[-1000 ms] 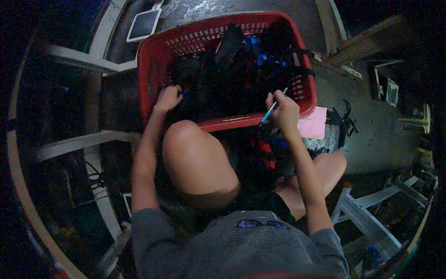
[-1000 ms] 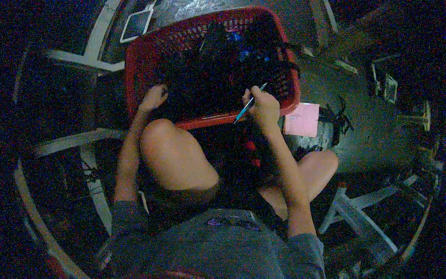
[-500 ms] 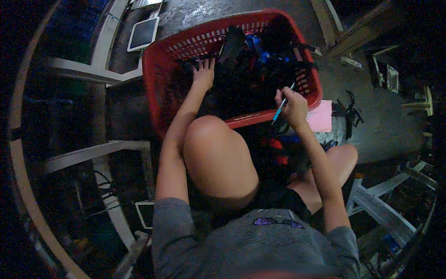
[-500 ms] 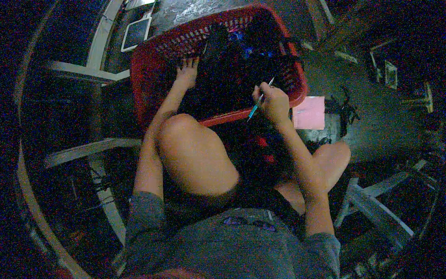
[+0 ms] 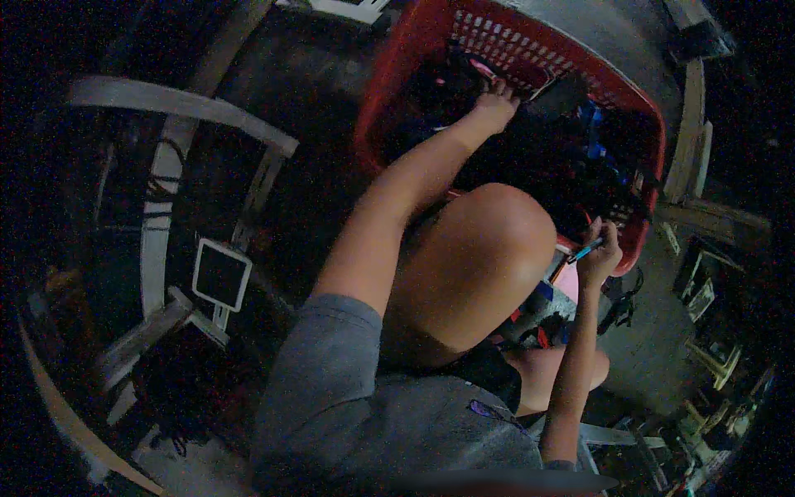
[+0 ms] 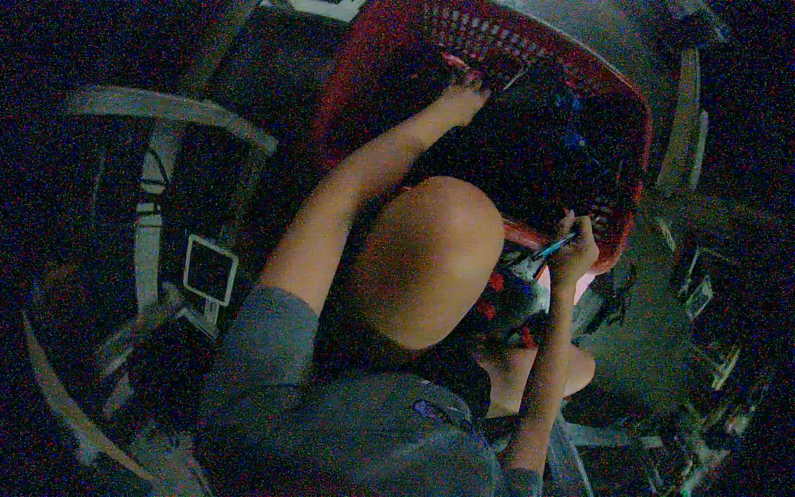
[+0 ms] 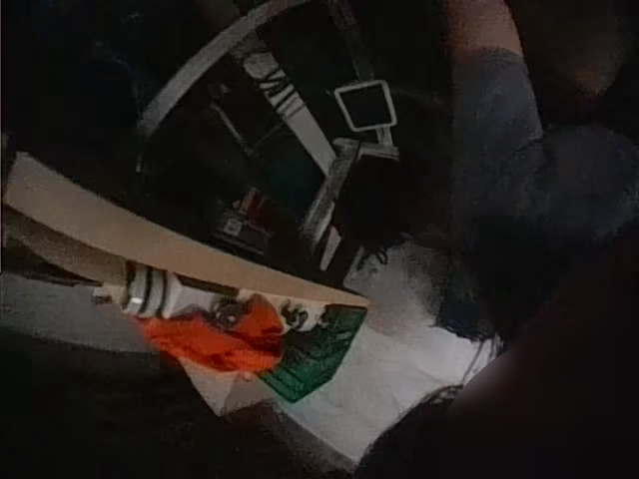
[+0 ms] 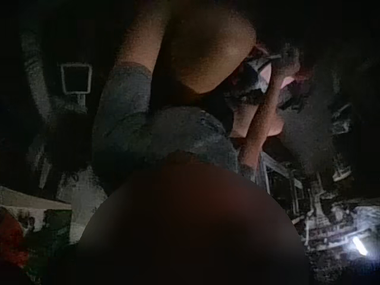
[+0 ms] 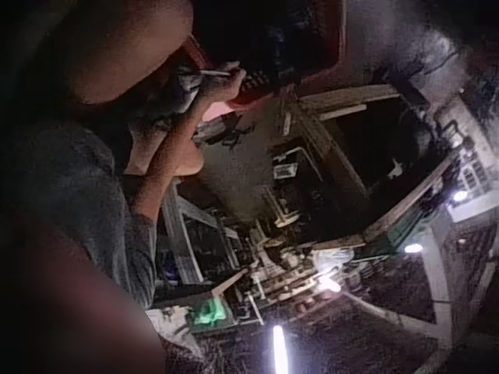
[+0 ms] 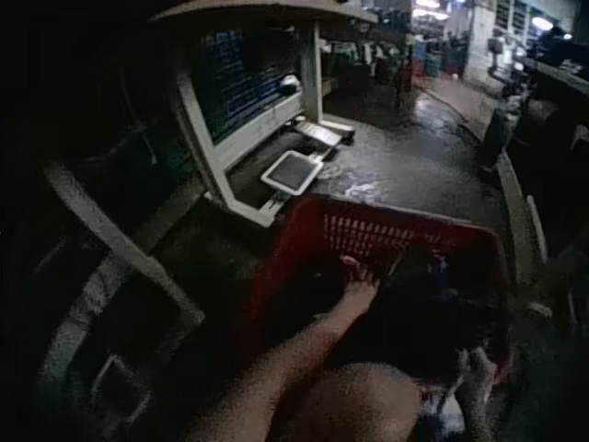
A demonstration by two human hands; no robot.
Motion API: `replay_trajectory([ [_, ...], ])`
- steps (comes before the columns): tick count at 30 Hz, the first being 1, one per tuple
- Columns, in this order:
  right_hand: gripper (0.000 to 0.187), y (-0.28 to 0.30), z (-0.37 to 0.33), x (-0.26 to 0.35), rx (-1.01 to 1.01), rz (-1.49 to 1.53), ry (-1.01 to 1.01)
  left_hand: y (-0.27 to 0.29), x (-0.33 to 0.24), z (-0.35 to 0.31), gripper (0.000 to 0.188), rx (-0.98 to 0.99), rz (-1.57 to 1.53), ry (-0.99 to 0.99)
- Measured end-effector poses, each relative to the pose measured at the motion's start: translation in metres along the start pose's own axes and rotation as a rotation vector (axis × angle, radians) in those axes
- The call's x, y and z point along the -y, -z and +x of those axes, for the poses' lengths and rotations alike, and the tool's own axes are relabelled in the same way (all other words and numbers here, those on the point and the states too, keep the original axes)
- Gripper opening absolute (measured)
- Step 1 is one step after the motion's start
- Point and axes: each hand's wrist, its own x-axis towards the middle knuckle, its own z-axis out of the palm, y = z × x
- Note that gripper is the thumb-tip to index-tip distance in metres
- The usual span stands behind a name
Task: The person sits on the floor and sorts through a red laundry basket filled with colorful clothing items. They pick up garments, inspect them, and place them back into the basket or on the floor, occasionally using a pen to mark a pink notepad.
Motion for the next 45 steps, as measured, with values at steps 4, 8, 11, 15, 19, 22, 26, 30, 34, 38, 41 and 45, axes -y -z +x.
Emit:
replay_trajectory([
  [4, 0.024, 0.013, 0.047, -0.015, 0.075, 0.0, -0.079, 0.031, -0.017, 0.045, 0.059, 0.044, -0.052, 0.012],
  [8, 0.022, 0.001, 0.115, -0.024, -0.009, 0.058, -0.011, 0.058, -0.009, 0.105, 0.059, -0.018, 0.09, -0.008],
  [11, 0.025, -0.015, 0.145, -0.012, 0.092, -0.206, -0.041, 0.068, 0.017, 0.131, 0.06, 0.095, -0.062, 0.033],
  [15, 0.026, -0.023, 0.157, 0.005, 0.085, -0.145, -0.048, 0.07, 0.035, 0.139, 0.059, 0.085, -0.054, 0.028],
  [19, 0.024, -0.025, 0.157, 0.006, 0.044, -0.02, 0.023, 0.071, 0.037, 0.14, 0.057, 0.089, -0.061, 0.027],
  [22, 0.024, -0.031, 0.156, 0.003, 0.054, -0.037, 0.01, 0.069, 0.037, 0.139, 0.057, 0.107, -0.096, 0.031],
  [26, 0.024, -0.033, 0.155, 0.005, 0.033, -0.02, 0.011, 0.065, 0.032, 0.13, 0.061, 0.041, 0.023, 0.016],
  [30, 0.023, -0.029, 0.155, 0.013, 0.036, -0.031, 0.023, 0.066, 0.027, 0.122, 0.058, 0.009, -0.006, 0.016],
  [34, 0.023, -0.027, 0.154, 0.017, 0.041, -0.007, 0.006, 0.068, 0.032, 0.121, 0.057, -0.004, -0.015, -0.008],
  [38, 0.022, -0.029, 0.155, 0.015, 0.009, 0.003, 0.05, 0.066, 0.034, 0.121, 0.057, -0.078, 0.064, -0.019],
  [41, 0.022, -0.029, 0.156, 0.014, 0.028, -0.027, 0.072, 0.07, 0.032, 0.12, 0.06, 0.002, -0.031, 0.017],
  [45, 0.024, -0.027, 0.154, 0.017, 0.041, -0.06, 0.049, 0.092, 0.025, 0.114, 0.067, 0.291, -0.001, -0.015],
])
